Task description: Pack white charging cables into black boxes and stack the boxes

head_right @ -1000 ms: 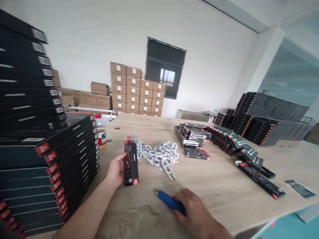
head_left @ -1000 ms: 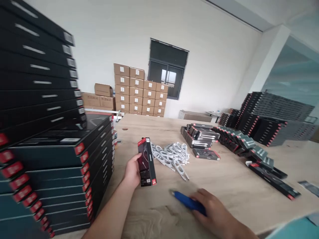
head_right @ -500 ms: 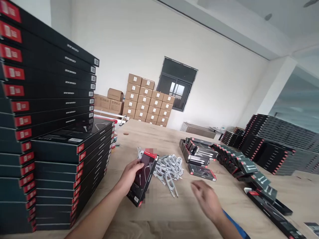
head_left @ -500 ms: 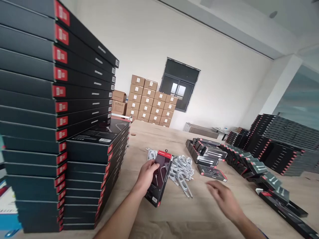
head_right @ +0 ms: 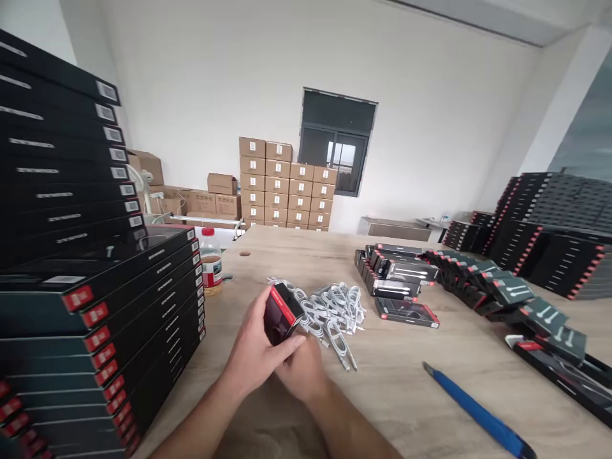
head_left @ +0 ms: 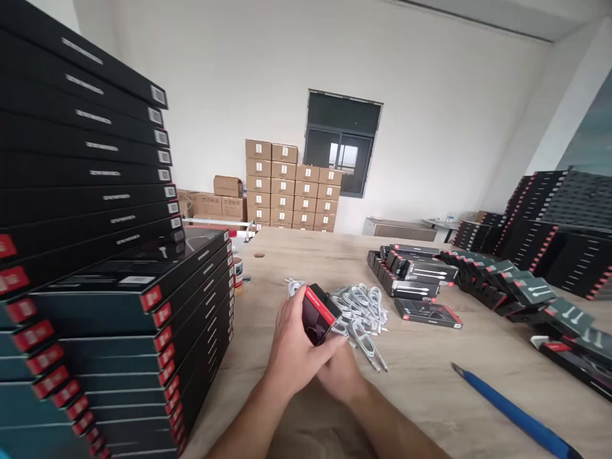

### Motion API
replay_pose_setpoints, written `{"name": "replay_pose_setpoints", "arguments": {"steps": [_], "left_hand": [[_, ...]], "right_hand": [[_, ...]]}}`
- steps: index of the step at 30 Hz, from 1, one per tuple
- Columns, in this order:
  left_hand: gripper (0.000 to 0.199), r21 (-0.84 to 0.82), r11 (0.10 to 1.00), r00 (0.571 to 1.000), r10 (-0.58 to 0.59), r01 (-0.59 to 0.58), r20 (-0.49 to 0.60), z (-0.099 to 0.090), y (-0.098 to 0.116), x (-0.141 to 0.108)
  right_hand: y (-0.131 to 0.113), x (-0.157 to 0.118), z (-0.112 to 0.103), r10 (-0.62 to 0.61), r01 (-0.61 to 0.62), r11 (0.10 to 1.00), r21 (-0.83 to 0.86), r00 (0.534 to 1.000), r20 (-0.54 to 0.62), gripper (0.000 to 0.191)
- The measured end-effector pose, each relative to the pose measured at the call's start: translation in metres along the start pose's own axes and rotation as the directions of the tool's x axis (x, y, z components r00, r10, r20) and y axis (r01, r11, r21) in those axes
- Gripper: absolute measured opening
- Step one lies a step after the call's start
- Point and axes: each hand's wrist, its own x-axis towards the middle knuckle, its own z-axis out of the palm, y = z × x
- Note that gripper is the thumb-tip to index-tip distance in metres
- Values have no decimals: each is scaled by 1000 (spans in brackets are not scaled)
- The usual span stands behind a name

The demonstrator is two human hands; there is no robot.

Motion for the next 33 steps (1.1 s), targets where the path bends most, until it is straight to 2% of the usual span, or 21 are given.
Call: {"name": "replay_pose_setpoints", "arguments": {"steps": [3, 5, 8, 11, 13, 16, 18, 21, 24, 28, 33], "left_hand": [[105, -9, 1000, 999, -16, 15, -35, 4, 11, -2], [94, -36, 999, 998, -22, 19, -66, 2, 15, -2], [77, -64, 998, 997, -32, 27, -73, -3, 18, 0], [74, 6, 1000, 999, 17, -17, -51, -6, 16, 3], [73, 132, 986, 995, 103, -100, -15, -6, 12, 4], [71, 301, 924, 972, 222, -234, 75, -3, 5, 5], [69, 352, 890, 956, 255, -290, 144, -2, 2, 5], [65, 384, 859, 935, 258, -338, 245, 0, -1, 4], [69, 406, 836, 919, 262, -369, 296, 1, -1, 3], [81, 428, 830, 928, 263, -358, 265, 2, -2, 2], [65, 416, 850, 942, 245, -322, 228, 2, -1, 1]], "right_hand": [[-7, -2, -4, 9, 7, 977, -212, 997, 73, 32], [-9, -4, -3, 52, -13, 953, -302, 991, 119, 29], [-5, -7, -1, 81, -30, 951, -309, 985, 155, 26], [5, -6, -10, 115, -94, 980, -178, 987, 112, 22], [10, -1, -22, 177, -179, 983, 48, 983, 40, 22], [8, 7, -40, 318, -306, 847, 436, 947, 46, 25], [2, 10, -48, 299, -307, 763, 569, 948, 110, 31], [-7, 8, -51, 149, -229, 776, 587, 972, 183, 26], [-10, 5, -50, 124, -222, 817, 532, 969, 212, 17], [-8, 3, -48, 124, -203, 847, 492, 974, 188, 16], [-11, 4, -50, 106, -168, 869, 466, 982, 156, 15]]}}
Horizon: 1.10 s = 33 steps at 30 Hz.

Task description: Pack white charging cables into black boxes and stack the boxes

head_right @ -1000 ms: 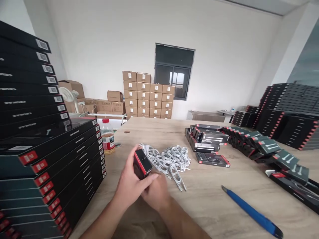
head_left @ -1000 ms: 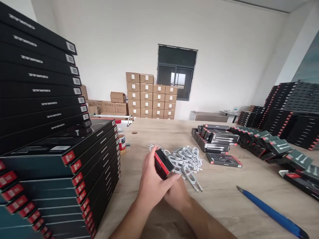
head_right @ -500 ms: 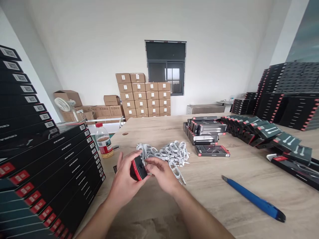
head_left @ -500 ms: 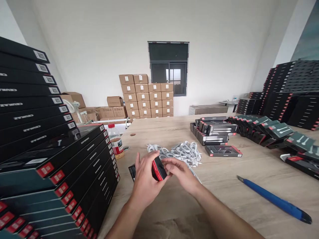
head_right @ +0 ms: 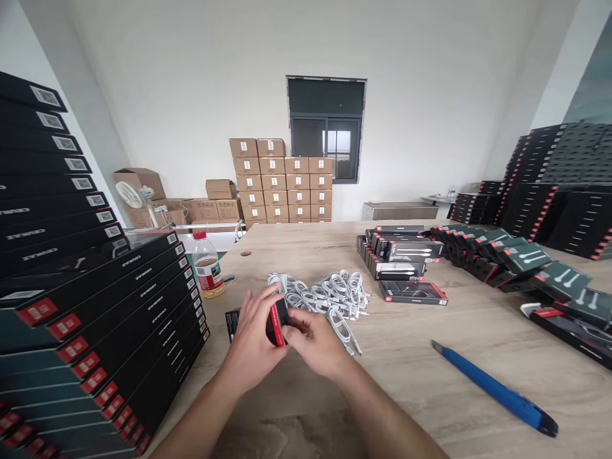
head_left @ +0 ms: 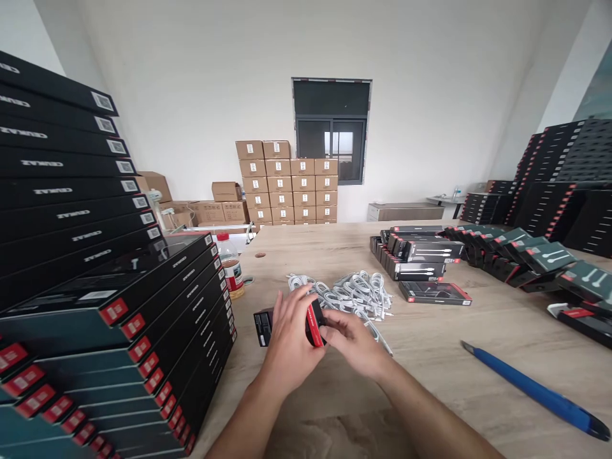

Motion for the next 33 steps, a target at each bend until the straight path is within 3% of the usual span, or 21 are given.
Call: {"name": "replay_pose_setpoints", "arguments": {"steps": [5, 14, 22, 33], "left_hand": [[66, -34, 999, 995, -1, 4, 96, -5, 4, 1], [64, -52, 999, 987, 17, -9, 163, -8, 7, 1], [66, 5, 999, 976, 42, -44, 213, -5, 4, -2], [60, -24, 1000, 985, 16, -12, 170, 2, 2, -4]], "right_hand": [[-2, 0, -2, 11, -10, 999, -33, 1000, 8, 12], [4, 1, -4, 33, -34, 982, -188, 999, -6, 22], [19, 1, -4, 101, -100, 994, -52, 995, 16, 20], [13, 1, -5, 128, -131, 990, 53, 990, 56, 17]]}}
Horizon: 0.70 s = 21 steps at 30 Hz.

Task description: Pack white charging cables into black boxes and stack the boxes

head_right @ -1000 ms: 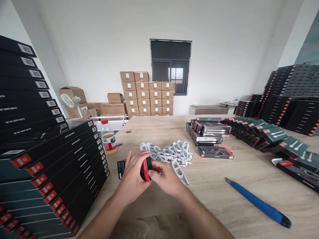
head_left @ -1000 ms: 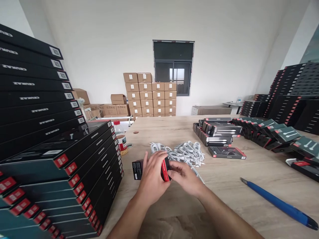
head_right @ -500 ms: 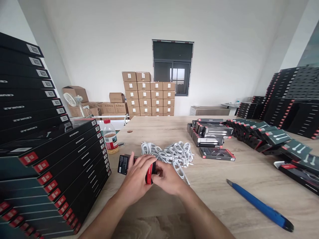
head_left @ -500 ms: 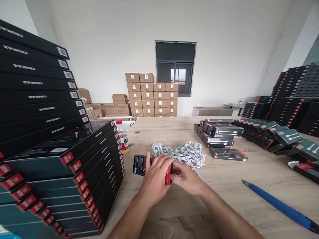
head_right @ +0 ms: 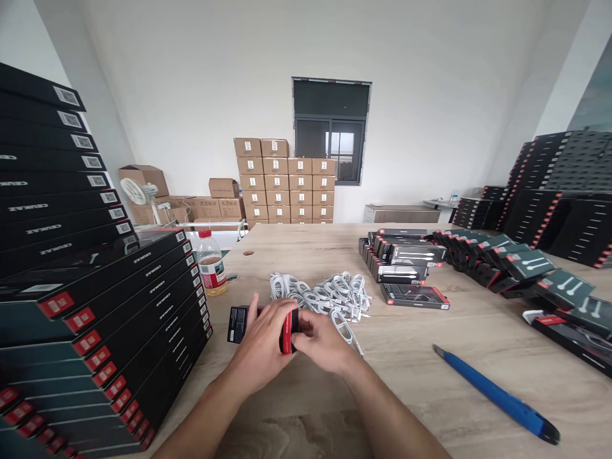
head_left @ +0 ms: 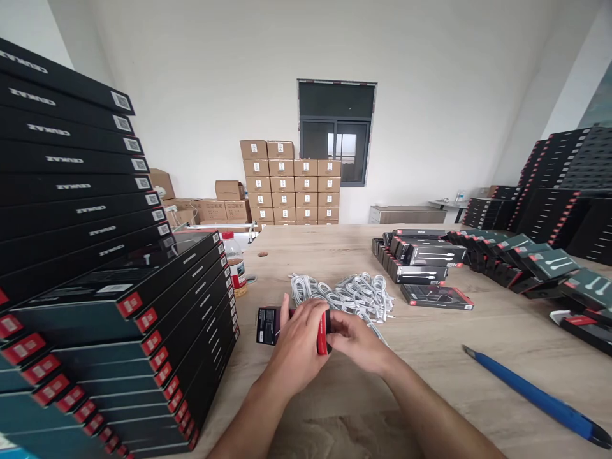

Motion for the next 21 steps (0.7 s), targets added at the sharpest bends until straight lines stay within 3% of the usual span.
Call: {"name": "replay_pose_setpoints", "arguments": {"steps": [9, 14, 21], "left_hand": [[64, -29, 999, 998, 36, -35, 56, -3, 2, -1], [63, -62, 997, 996, 46, -41, 80, -2, 4, 0], [62, -95, 995, 995, 17, -8, 94, 2, 5, 2]], "right_hand": [[10, 3, 3, -1, 1, 1000, 12, 1000, -31, 27], [10, 2, 12, -26, 12, 996, -86, 988, -154, 30], [6, 2, 21, 15, -80, 981, -176, 940, -341, 26]]}}
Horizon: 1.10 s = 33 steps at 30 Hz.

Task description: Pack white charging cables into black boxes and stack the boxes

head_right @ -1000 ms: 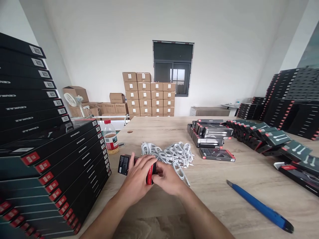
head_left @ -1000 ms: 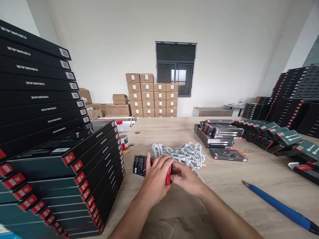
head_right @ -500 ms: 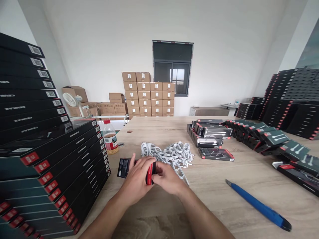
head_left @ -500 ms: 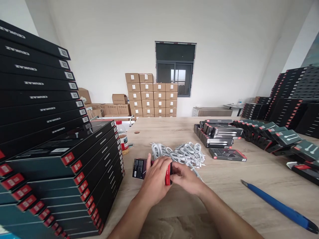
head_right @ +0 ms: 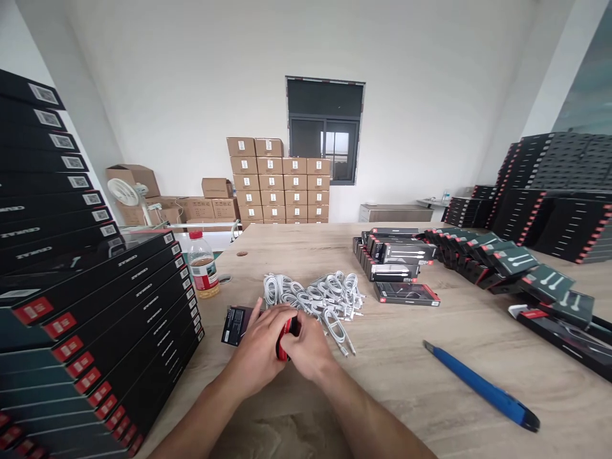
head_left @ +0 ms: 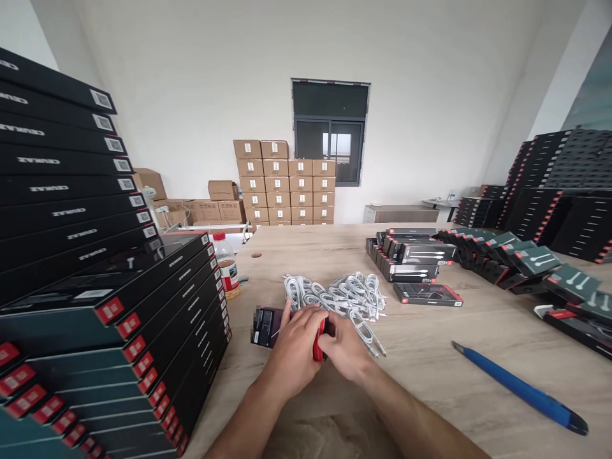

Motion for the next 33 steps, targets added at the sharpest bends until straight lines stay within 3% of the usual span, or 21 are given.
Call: {"name": "replay_pose_setpoints", "arguments": {"steps": [8, 13, 21, 24, 27, 30, 33], "left_hand": [[64, 27, 999, 1000, 28, -28, 5, 4, -5, 3], [66, 15, 999, 999, 33, -33, 10, 3, -8, 3], [64, 130, 991, 996, 22, -11, -82, -2, -13, -1], [62, 162, 987, 993, -1, 20, -117, -3, -11, -2], [60, 179, 983, 989, -15, 42, -149, -3, -8, -1], [58, 195, 978, 978, -28, 70, -208, -3, -7, 0], [55, 226, 968, 966, -46, 106, -255, -4, -4, 0]], "right_hand": [[-6, 0, 1, -6, 6, 1000, -2, 998, -57, 32], [2, 3, -2, -10, 14, 998, 57, 998, -59, 24], [6, 7, -13, -34, 18, 988, 155, 994, 102, 17], [6, 7, -16, -99, 90, 986, 137, 993, 59, 29], [10, 7, -20, -178, 178, 984, 4, 983, 40, 43], [13, 8, -25, -297, 293, 949, -112, 955, -22, 41], [15, 9, -28, -442, 404, 880, -249, 888, -122, 28]]}}
